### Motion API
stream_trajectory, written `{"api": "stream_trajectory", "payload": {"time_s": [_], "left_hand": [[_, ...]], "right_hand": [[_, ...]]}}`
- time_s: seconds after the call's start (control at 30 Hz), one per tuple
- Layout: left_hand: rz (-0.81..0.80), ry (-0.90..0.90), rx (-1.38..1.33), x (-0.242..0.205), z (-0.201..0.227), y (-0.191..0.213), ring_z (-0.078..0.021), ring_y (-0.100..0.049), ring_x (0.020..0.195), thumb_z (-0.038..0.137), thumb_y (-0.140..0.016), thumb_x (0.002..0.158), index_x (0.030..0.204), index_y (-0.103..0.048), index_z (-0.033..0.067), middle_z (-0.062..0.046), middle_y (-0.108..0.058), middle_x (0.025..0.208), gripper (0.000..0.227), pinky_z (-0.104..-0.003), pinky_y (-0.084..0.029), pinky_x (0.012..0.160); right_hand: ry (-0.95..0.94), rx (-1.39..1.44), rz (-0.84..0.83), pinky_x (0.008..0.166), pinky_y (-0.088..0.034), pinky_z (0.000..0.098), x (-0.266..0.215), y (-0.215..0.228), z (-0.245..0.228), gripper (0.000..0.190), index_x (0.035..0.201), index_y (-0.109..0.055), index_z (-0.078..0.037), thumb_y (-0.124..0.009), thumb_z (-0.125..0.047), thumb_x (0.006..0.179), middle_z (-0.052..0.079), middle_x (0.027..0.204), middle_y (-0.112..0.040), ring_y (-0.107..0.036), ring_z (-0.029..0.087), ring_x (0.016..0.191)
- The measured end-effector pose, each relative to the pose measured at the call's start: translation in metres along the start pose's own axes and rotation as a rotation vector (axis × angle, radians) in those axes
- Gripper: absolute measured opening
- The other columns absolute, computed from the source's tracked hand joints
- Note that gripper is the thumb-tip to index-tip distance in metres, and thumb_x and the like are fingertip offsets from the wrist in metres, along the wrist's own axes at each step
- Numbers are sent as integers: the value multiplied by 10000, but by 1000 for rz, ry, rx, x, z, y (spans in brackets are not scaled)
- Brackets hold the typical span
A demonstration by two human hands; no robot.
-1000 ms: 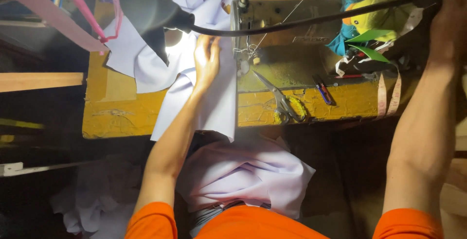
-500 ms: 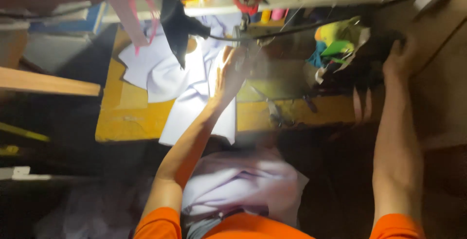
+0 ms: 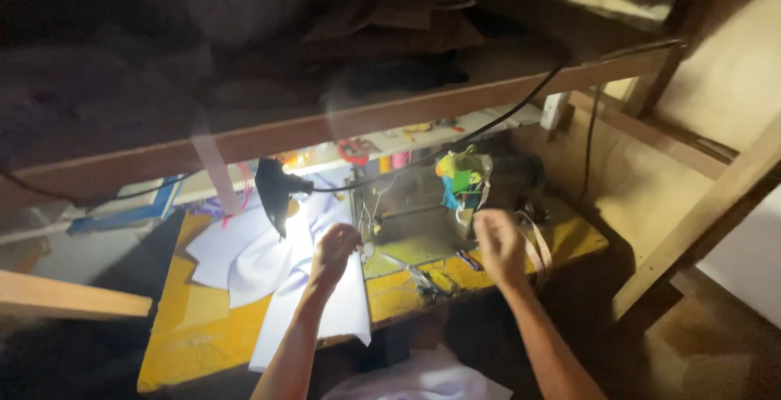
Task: Cutting and folding white fabric pieces at a sewing workstation to prepare for assembly.
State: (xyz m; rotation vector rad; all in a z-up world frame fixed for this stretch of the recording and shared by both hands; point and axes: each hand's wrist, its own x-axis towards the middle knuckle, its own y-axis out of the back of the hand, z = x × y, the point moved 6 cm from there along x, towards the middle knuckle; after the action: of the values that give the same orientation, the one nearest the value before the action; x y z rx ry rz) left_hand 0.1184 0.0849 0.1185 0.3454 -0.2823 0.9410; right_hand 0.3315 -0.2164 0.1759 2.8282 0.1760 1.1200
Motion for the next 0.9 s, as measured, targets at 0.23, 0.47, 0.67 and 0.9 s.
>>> {"api": "stream_trajectory", "payload": {"time_s": [0.23,0.47,0.67,0.9], "left_hand": [[-111,-18,12,-20,6,-2,-169,-703,591,131,-781,871,977,-798,117,-90,-758,692,109,-302,-587,647],[-270,-250,485,-8,3,-13,-336,-741,840,198,-660,946,1001,-743,227,-91,-757,839,104,-449,-580,786],[-501,-453,345,-37,49,-8,-399,-722,771,9,-592,922,877,-695,101,-158,-729,789,145,-455,-580,743],[-611,-487,445,-93,50,-11,-397,-728,792,-16,-596,933,871,-679,89,-141,-715,797,147,-464,-586,736]], "right_hand": [[-244,320,-681,646,-613,331,-57,-103,-25,236,1075,-770,-78,-721,-265,940,142,924,-779,-771,231,749],[-500,439,-913,464,-571,247,-82,-175,-29,252,1202,-717,-66,-637,-207,1009,205,1094,-746,-771,238,733],[-814,675,-952,415,-553,259,-92,-232,28,445,1339,-633,-49,-698,-266,957,249,1159,-718,-782,274,719],[-938,798,-844,420,-538,255,-101,-216,1,258,1213,-661,-124,-670,-221,975,147,816,-765,-700,180,544]]}}
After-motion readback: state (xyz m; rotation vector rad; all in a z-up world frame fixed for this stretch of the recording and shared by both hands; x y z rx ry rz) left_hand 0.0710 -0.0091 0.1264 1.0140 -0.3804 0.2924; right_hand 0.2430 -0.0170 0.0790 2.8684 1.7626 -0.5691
